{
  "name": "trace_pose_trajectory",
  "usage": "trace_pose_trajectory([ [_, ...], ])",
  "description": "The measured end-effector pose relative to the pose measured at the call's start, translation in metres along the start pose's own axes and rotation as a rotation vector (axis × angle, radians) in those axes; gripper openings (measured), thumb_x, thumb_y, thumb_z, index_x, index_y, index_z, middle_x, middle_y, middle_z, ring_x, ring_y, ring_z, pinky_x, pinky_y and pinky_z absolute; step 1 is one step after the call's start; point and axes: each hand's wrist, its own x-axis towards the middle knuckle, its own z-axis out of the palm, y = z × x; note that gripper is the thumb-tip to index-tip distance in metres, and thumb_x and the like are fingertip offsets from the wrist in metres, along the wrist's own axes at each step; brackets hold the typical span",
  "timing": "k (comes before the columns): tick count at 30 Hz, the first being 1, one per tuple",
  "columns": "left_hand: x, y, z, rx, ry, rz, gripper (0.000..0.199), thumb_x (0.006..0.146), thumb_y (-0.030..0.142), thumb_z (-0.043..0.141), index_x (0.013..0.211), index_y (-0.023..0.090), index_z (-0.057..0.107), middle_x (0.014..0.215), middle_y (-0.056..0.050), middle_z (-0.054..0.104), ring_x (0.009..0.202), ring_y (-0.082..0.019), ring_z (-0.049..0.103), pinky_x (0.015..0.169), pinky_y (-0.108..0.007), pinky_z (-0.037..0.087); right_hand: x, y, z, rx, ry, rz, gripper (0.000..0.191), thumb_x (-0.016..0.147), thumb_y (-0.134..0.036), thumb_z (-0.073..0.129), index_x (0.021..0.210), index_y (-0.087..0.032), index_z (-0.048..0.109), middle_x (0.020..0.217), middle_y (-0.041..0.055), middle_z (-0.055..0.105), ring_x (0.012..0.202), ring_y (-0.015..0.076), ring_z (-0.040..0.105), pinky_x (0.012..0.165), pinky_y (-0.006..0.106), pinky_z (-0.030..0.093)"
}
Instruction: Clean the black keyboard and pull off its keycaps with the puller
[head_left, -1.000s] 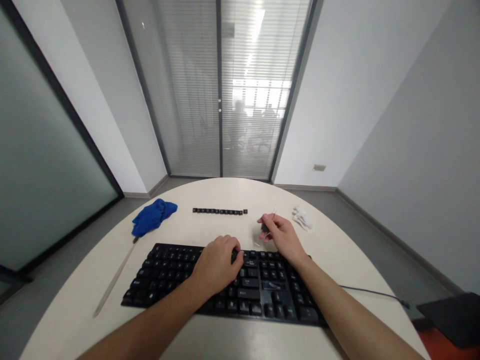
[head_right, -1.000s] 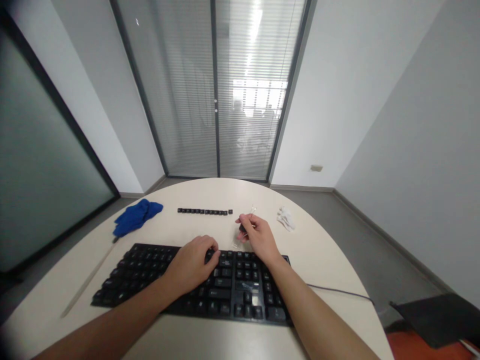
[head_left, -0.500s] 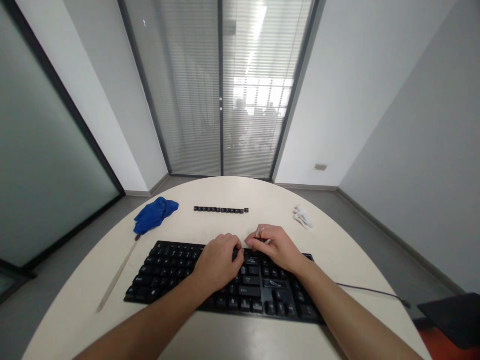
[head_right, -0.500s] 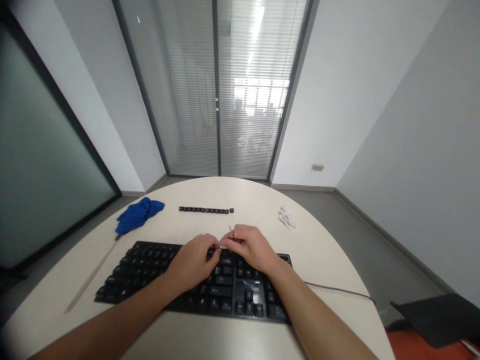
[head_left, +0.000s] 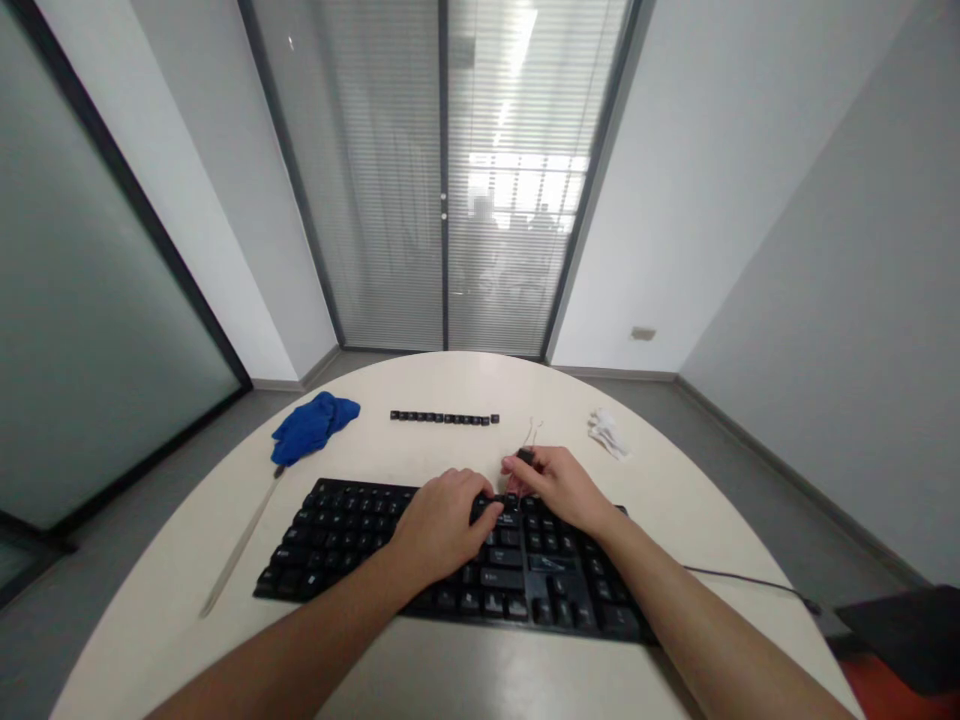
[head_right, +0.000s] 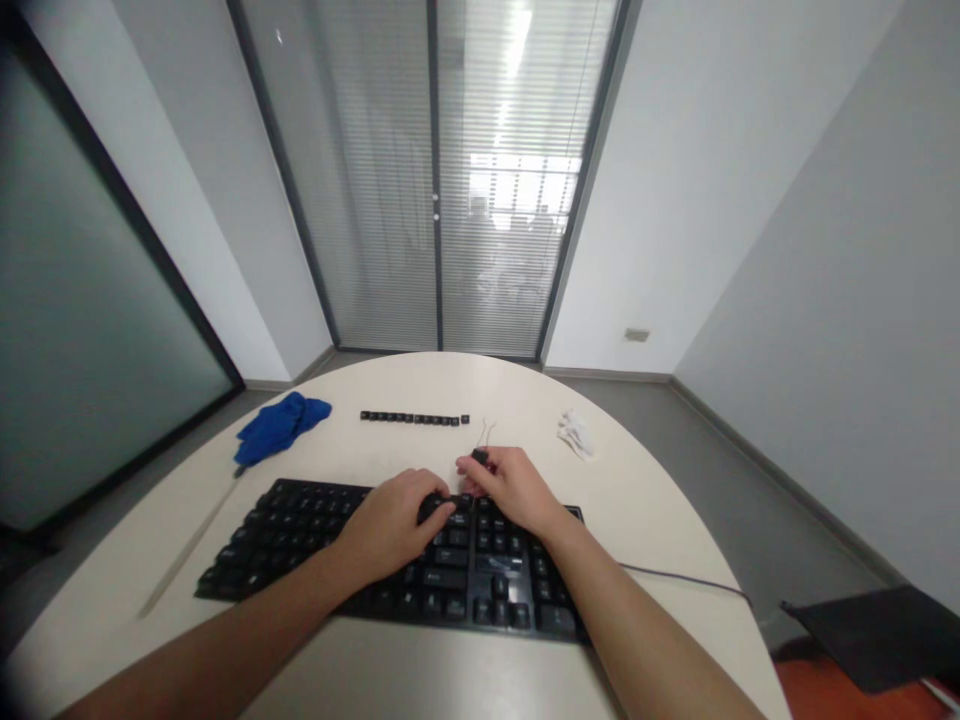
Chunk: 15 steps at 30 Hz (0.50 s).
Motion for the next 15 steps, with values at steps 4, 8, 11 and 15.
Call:
trace_pose_trajectory([
  [4, 0.0005, 0.0013, -0.0012, -0.004, -0.006, -0.013, 0.018, 0.093, 0.035, 0.054, 0.093, 0.020, 0.064, 0.094, -0.005, 0.067, 0.092, -0.023, 0.061, 0.083, -0.037, 0.048, 0.0033, 0.0055, 0.0006, 0.171, -0.013, 0.084, 0.045, 0.088, -0.059, 0.058, 0.079, -0.015, 0.067, 0.069, 0.0045, 0.072, 0.060, 0.0161, 0.064, 0.062, 0.027, 0.053],
  [8, 0.0012, 0.0021, -0.0028, -0.041, -0.001, -0.004, 0.017, 0.092, 0.036, 0.058, 0.096, 0.020, 0.064, 0.097, -0.005, 0.068, 0.094, -0.023, 0.061, 0.084, -0.037, 0.048, 0.0022, 0.0041, 0.0029, 0.210, 0.024, 0.059, 0.043, 0.086, -0.057, 0.062, 0.078, -0.016, 0.068, 0.071, 0.0041, 0.072, 0.062, 0.0157, 0.066, 0.065, 0.027, 0.055],
  [11, 0.0013, 0.0013, -0.0016, -0.072, 0.021, 0.006, 0.017, 0.091, 0.035, 0.060, 0.098, 0.020, 0.065, 0.099, -0.004, 0.069, 0.096, -0.023, 0.061, 0.086, -0.037, 0.048, 0.0000, 0.0012, 0.0048, 0.236, 0.034, 0.051, 0.041, 0.085, -0.056, 0.064, 0.086, -0.016, 0.072, 0.075, 0.0038, 0.073, 0.066, 0.0158, 0.067, 0.066, 0.027, 0.055],
  [15, 0.0012, -0.0009, 0.0006, -0.118, 0.034, 0.023, 0.014, 0.092, 0.032, 0.061, 0.098, 0.020, 0.066, 0.100, -0.003, 0.070, 0.098, -0.022, 0.061, 0.088, -0.036, 0.047, -0.0021, -0.0014, 0.0062, 0.278, -0.004, 0.033, 0.039, 0.085, -0.052, 0.066, 0.099, -0.017, 0.074, 0.083, 0.0048, 0.075, 0.076, 0.0176, 0.069, 0.070, 0.028, 0.057],
])
